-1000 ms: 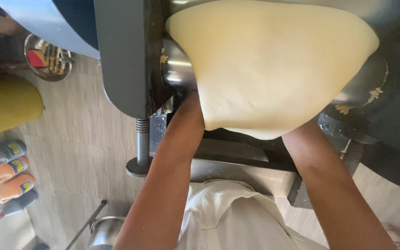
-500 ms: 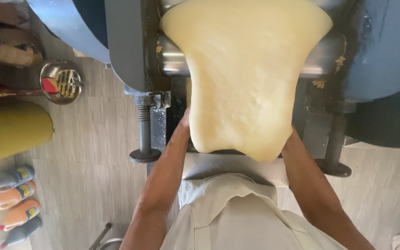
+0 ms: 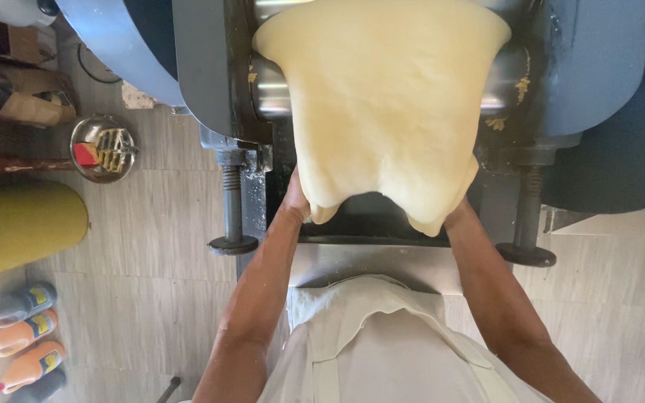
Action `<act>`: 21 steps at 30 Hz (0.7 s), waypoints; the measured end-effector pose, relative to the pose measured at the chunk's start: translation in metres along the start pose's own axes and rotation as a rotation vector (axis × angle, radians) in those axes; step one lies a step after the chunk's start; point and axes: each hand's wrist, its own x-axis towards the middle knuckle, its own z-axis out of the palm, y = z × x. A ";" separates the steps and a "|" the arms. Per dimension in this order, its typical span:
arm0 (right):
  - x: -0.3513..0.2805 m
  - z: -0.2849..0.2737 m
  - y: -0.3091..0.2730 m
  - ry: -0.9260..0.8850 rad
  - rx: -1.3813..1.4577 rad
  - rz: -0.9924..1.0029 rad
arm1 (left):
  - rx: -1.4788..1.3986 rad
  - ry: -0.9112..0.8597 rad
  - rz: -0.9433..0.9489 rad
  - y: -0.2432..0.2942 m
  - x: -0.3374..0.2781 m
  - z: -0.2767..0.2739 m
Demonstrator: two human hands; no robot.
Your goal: The person feeds a large mass of dough into a mechanical dough sheeter, guiding it through the rollers with both hands. The dough is repeatedly folded and passed through the machine to flatten and smooth it. The person maintains a steady rhythm, ensuring the dough does not tear or jam the rollers.
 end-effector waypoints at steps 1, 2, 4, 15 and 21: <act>-0.001 -0.005 0.001 0.017 0.013 -0.002 | -0.004 -0.020 0.008 0.003 0.001 0.001; -0.003 -0.009 0.002 0.042 0.024 -0.003 | -0.008 -0.040 0.016 0.005 0.000 0.002; -0.003 -0.015 0.002 0.070 0.040 -0.018 | -0.031 -0.053 0.012 0.009 -0.001 0.009; -0.001 -0.001 -0.013 0.248 0.134 -0.090 | 0.007 -0.103 0.039 0.035 0.003 0.035; 0.001 0.016 -0.022 0.210 -0.011 -0.222 | 0.114 0.033 0.138 0.043 0.002 0.040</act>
